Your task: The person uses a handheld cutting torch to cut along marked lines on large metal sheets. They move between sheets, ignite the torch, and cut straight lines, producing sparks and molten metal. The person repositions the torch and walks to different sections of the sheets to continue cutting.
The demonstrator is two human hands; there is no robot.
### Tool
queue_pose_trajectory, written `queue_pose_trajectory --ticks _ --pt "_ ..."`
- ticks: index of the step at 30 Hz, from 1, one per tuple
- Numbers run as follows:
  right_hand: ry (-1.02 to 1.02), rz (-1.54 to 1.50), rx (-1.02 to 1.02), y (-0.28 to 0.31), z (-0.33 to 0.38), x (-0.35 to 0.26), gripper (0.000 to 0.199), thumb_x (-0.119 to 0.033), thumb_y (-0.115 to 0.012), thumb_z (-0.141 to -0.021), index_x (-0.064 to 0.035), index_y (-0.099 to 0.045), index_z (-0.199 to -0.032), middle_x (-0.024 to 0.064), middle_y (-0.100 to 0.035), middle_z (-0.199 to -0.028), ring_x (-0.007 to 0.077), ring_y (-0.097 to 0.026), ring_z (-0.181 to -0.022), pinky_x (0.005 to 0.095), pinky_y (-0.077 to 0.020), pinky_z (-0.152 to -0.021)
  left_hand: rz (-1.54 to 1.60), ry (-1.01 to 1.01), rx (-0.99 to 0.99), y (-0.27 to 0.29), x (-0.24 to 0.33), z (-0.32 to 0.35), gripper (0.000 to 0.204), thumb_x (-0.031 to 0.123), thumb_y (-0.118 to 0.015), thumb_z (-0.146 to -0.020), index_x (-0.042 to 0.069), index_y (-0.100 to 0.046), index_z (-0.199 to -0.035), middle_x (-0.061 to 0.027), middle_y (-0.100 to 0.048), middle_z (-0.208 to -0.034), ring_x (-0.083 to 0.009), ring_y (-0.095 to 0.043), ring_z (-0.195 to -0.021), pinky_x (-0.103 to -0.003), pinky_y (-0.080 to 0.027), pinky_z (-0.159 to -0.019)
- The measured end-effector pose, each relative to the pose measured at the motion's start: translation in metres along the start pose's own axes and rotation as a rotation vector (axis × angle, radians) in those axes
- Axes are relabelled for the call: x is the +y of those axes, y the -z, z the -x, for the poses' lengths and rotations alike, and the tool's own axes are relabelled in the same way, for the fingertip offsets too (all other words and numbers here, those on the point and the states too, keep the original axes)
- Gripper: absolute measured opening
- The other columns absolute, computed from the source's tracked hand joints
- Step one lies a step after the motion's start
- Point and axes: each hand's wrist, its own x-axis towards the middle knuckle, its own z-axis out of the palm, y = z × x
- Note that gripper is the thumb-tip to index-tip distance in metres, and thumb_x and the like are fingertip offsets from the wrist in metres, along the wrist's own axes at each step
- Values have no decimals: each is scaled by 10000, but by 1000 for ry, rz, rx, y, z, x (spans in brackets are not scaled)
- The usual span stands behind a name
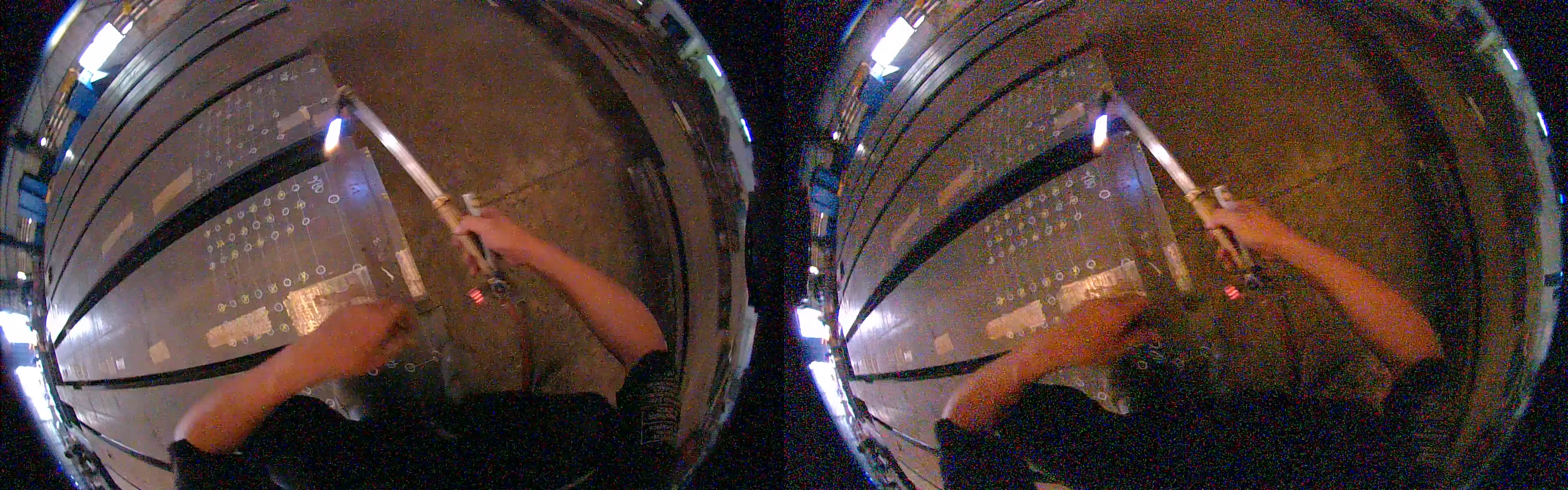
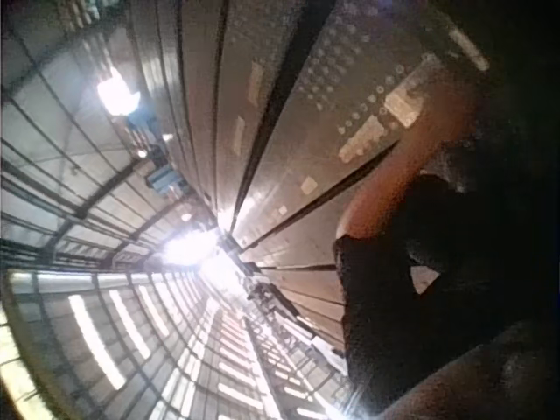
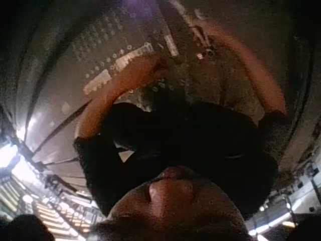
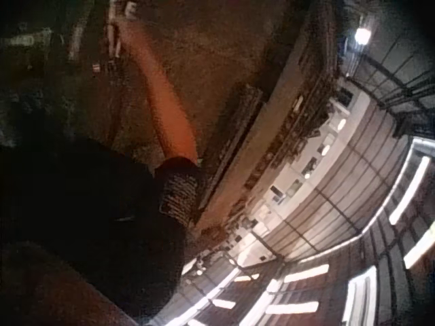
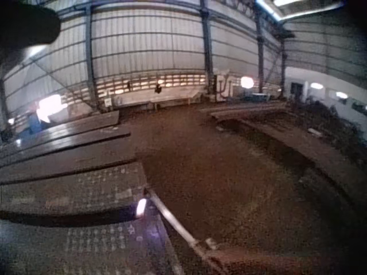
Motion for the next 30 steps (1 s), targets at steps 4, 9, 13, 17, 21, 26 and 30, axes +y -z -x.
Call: queue_pose_trajectory --ticks 4,9,13,17,21,26,30 --pt "-88 -518 -440 -67 -53 49 315 -344 -454 -942 -70 -594 -1008 62 -602 -746 168 -563 -565 336 -500 -480 -14 -232 -47 10 52 12 296 264 -575 -883 -10 -563 -992 -199 -625 -916 -387 -629 -861 -451 -527 -748" --pt "-77 -850 -596 -204 -61 135 442 -369 -442 -953 -88 -493 -1290 64 -590 -803 159 -542 -572 314 -496 -481 -182 -422 -48 4 100 33 317 292 -557 -900 7 -555 -1040 -213 -609 -997 -392 -628 -892 -473 -528 -787" --pt "-80 -1293 -970 -273 -51 166 474 -367 -469 -936 -93 -468 -1322 67 -598 -826 150 -561 -620 304 -510 -517 26 -312 -35 -8 89 48 287 172 -599 -798 -23 -598 -1007 -204 -627 -966 -361 -646 -867 -441 -540 -736" --pt "-457 -1313 -715 -232 -51 251 441 -397 -522 -914 -60 -509 -1199 78 -597 -864 197 -581 -676 328 -517 -614 -164 -189 -95 -43 86 38 256 135 -562 -810 11 -613 -1028 -192 -661 -899 -365 -667 -802 -511 -537 -771" --pt "-379 -1242 -895 -187 -58 228 413 -424 -544 -905 -49 -545 -1078 41 -572 -781 171 -561 -656 324 -484 -575 -380 227 -79 -78 98 40 405 147 -607 -803 29 -579 -1190 -179 -680 -915 -299 -671 -783 -479 -507 -860" --pt "-293 -1178 -668 -175 -56 229 404 -408 -538 -911 -45 -533 -1088 52 -578 -793 167 -547 -622 309 -476 -539 -377 245 -45 -84 98 40 377 161 -607 -796 32 -577 -1149 -188 -674 -895 -328 -667 -772 -489 -517 -816" --pt "-243 -1186 -563 -159 -47 234 397 -396 -533 -915 -42 -523 -1095 60 -583 -802 165 -536 -595 296 -470 -510 -337 181 -11 -86 87 38 348 174 -612 -778 29 -583 -1092 -195 -666 -887 -365 -665 -772 -504 -535 -753"
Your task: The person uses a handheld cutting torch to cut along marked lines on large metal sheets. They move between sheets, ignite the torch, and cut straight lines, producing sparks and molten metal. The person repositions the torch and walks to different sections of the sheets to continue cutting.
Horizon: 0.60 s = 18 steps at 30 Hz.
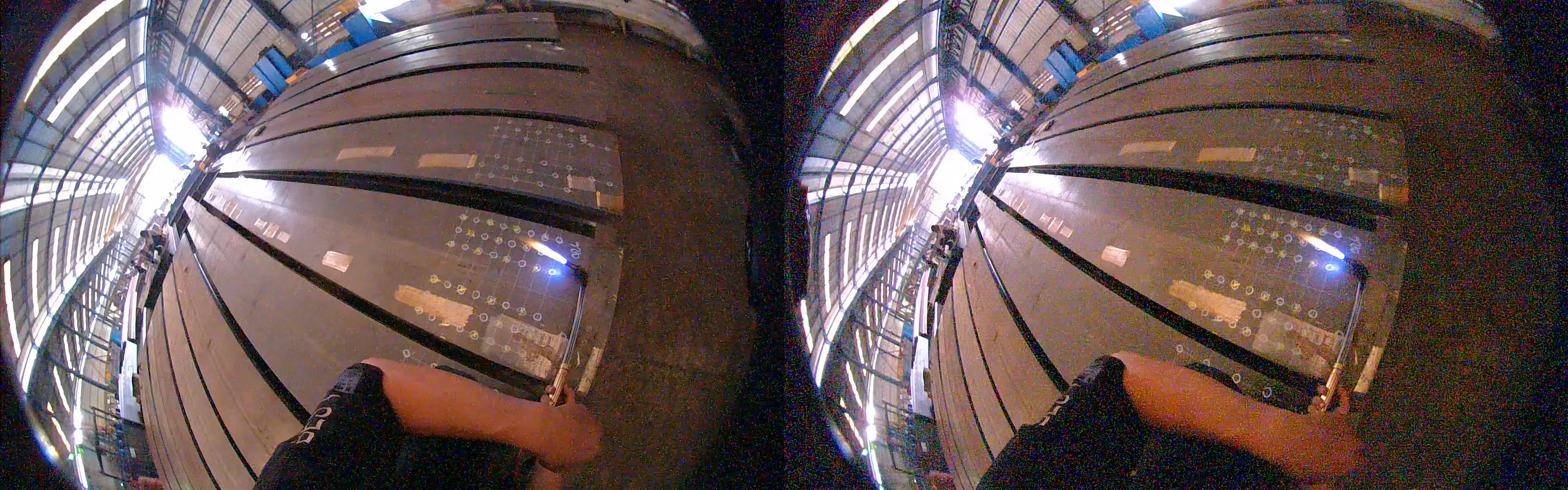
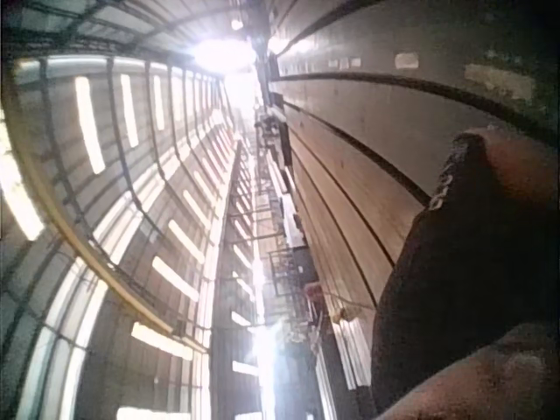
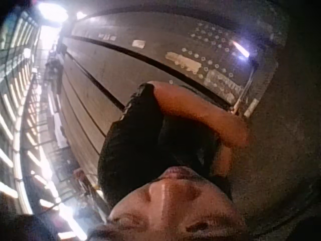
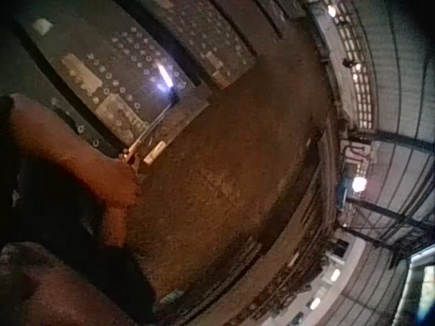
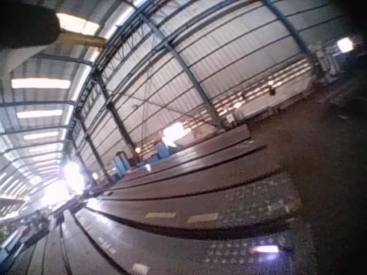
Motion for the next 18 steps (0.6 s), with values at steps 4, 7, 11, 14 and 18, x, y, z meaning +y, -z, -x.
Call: queue_pose_trajectory --ticks 4,7,11,14,18 --pt "71 -39 4 4 11 4 390 -383 -529 -920 -39 -514 -1103 68 -587 -811 162 -526 -568 284 -464 -481 67 -179 78 -5 -9 -13 321 187 -616 -759 26 -589 -1035 -202 -659 -880 -401 -663 -773 -520 -553 -690" --pt "96 -139 -27 14 -13 38 385 -373 -525 -923 -37 -506 -1109 75 -591 -818 160 -518 -547 274 -459 -460 249 -411 105 -2 -45 -3 304 203 -598 -785 23 -578 -1029 -206 -651 -899 -426 -656 -778 -517 -563 -656" --pt "88 -54 106 2 -51 64 379 -358 -518 -929 -27 -510 -1114 75 -598 -813 160 -520 -535 269 -466 -458 139 -407 -66 30 -61 -10 304 230 -560 -856 7 -563 -1062 -209 -636 -976 -423 -638 -825 -516 -535 -750" --pt "476 639 304 11 -47 102 412 -383 -491 -936 -32 -544 -1145 111 -652 -874 219 -614 -678 338 -530 -658 178 -438 -66 37 -52 -26 317 255 -553 -874 10 -561 -1075 -211 -628 -999 -408 -627 -889 -503 -514 -813" --pt "111 -48 208 28 -39 98 400 -374 -501 -929 -50 -564 -1156 122 -687 -901 224 -660 -724 352 -564 -690 109 -367 -230 48 -47 -25 357 295 -550 -889 11 -549 -1105 -218 -624 -1010 -408 -614 -938 -491 -499 -844"
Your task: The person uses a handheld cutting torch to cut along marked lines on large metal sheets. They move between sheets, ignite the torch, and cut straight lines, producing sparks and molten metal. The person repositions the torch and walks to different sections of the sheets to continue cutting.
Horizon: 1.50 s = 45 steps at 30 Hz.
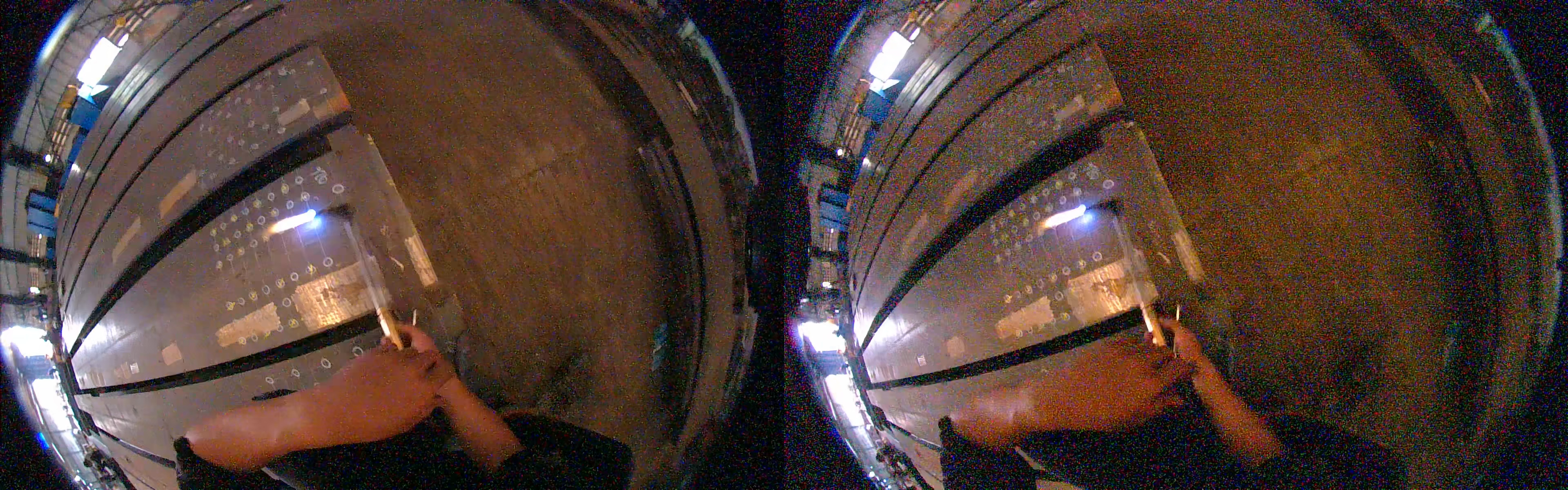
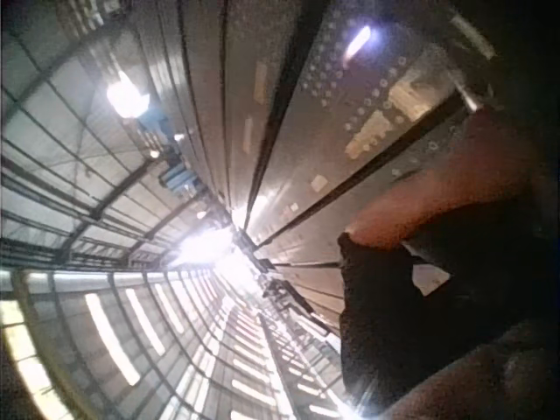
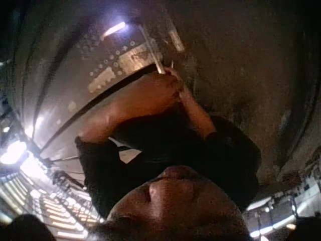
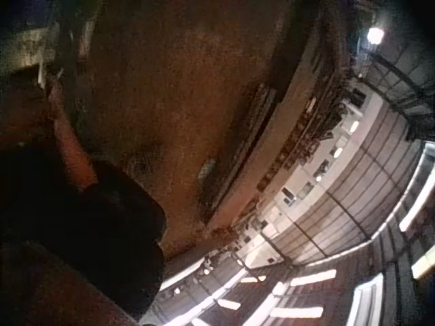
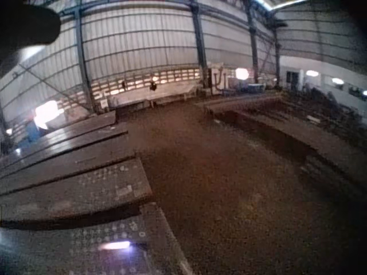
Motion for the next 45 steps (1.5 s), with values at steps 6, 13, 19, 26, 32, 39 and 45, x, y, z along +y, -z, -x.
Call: queue_pose_trajectory --ticks 6,13,19,26,32,39,45 --pt "11 1 56 -40 9 -5 361 -356 -475 -932 -52 -595 -1088 96 -673 -820 190 -589 -559 309 -486 -447 74 -124 212 -7 -2 11 274 169 -576 -816 -50 -581 -982 -204 -616 -927 -365 -652 -795 -443 -542 -750" --pt "-13 -30 35 -49 36 -45 369 -382 -444 -936 -49 -582 -1012 82 -606 -714 190 -543 -528 327 -458 -430 47 -51 51 2 4 14 380 329 -523 -924 16 -523 -1139 -203 -613 -1037 -414 -613 -912 -495 -502 -829" --pt "-85 56 -16 -46 17 -42 328 -368 -471 -933 -66 -563 -1018 82 -609 -761 190 -548 -536 338 -460 -431 87 -85 98 2 -1 17 335 290 -543 -902 19 -540 -1099 -201 -620 -991 -400 -623 -891 -475 -512 -817" --pt "-64 270 160 -82 38 -143 348 -344 -524 -927 -26 -531 -1070 104 -612 -778 172 -548 -512 296 -459 -406 348 199 -7 23 -56 44 216 221 -562 -889 33 -609 -986 -162 -654 -898 -347 -650 -850 -452 -514 -760" --pt "252 876 373 -148 110 -341 334 -372 -490 -934 -56 -567 -1010 48 -587 -751 144 -534 -513 288 -433 -392 913 599 -141 -50 -155 15 230 252 -617 -846 25 -648 -822 -138 -666 -747 -218 -642 -668 -359 -507 -637" --pt "496 802 516 -111 206 -388 320 -379 -561 -908 -70 -548 -994 60 -585 -784 159 -521 -510 294 -420 -402 459 1067 368 -250 -267 -60 263 263 -619 -784 18 -703 -834 -196 -671 -757 -365 -668 -738 -431 -534 -688" --pt "676 599 657 -56 234 -330 274 -323 -567 -906 -102 -549 -1069 55 -589 -812 165 -510 -506 304 -399 -398 819 1169 1173 -204 -114 -146 273 195 -622 -822 -24 -632 -984 -219 -658 -971 -380 -631 -933 -432 -484 -821"
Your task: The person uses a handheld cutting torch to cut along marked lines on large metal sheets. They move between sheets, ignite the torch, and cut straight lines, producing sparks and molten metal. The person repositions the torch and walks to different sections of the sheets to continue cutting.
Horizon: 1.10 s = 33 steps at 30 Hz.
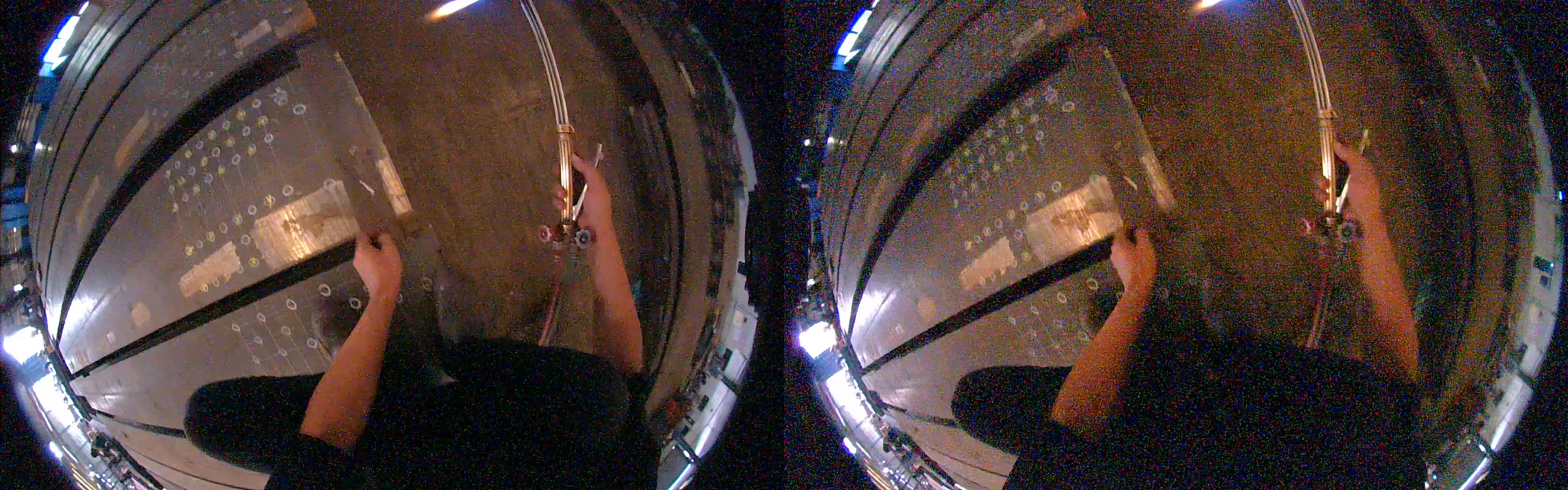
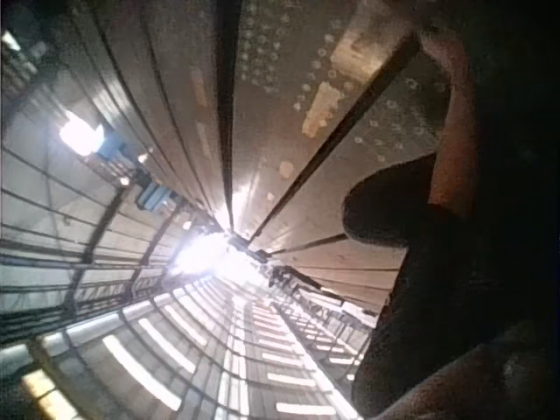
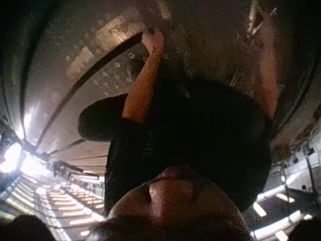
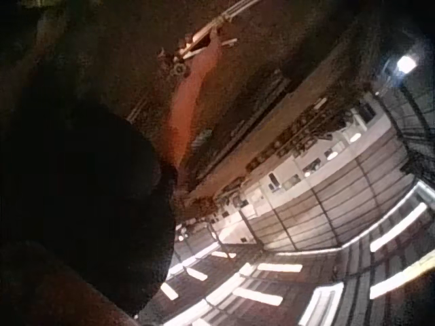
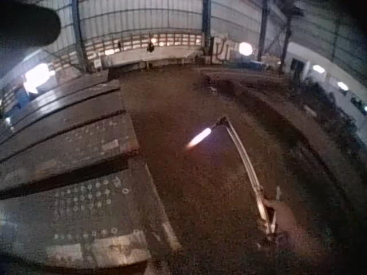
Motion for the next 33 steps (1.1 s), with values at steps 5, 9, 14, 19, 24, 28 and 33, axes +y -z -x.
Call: queue_pose_trajectory --ticks 5,9,14,19,24,28,33 --pt "-6 -170 -101 6 11 13 276 -306 -564 -904 -123 -535 -1109 72 -599 -819 171 -517 -513 311 -410 -397 -65 188 -31 29 -22 -21 322 170 -554 -858 -23 -569 -1115 -237 -645 -1056 -374 -610 -1007 -427 -463 -868" --pt "-28 -100 -227 -25 2 29 303 -290 -546 -911 -132 -503 -1167 94 -601 -812 175 -535 -523 320 -428 -401 118 184 -84 11 -81 -35 339 216 -567 -865 -29 -621 -1093 -225 -662 -1046 -358 -628 -985 -419 -466 -856" --pt "-23 -23 -216 -15 14 30 302 -292 -542 -918 -77 -529 -1128 88 -607 -803 167 -537 -512 316 -446 -406 40 270 -18 29 -88 -24 348 219 -580 -847 -50 -634 -1063 -228 -669 -1019 -357 -636 -935 -413 -472 -847" --pt "57 -37 -180 -50 22 29 305 -325 -560 -911 -26 -621 -924 56 -581 -597 155 -545 -446 297 -442 -385 115 240 -155 7 -69 -1 324 187 -567 -841 -42 -621 -1064 -229 -664 -1003 -365 -633 -916 -421 -480 -827" --pt "44 5 -145 -28 24 27 299 -312 -568 -906 -17 -621 -902 64 -584 -611 163 -551 -451 298 -452 -391 -37 139 117 30 -60 -20 288 188 -571 -841 -32 -613 -1021 -231 -650 -1000 -372 -620 -941 -434 -472 -836" --pt "11 -46 -167 -43 16 36 290 -306 -570 -906 -20 -617 -893 63 -582 -615 165 -546 -446 304 -458 -397 12 -16 -36 14 -95 -29 276 199 -572 -849 -21 -619 -1009 -196 -662 -989 -360 -625 -944 -425 -472 -854" --pt "-31 -4 -167 -29 23 36 282 -284 -576 -901 -82 -545 -1096 72 -602 -735 167 -545 -485 307 -446 -399 137 32 -127 6 -48 7 258 183 -588 -845 -4 -627 -1018 -168 -666 -972 -328 -632 -922 -397 -480 -836"
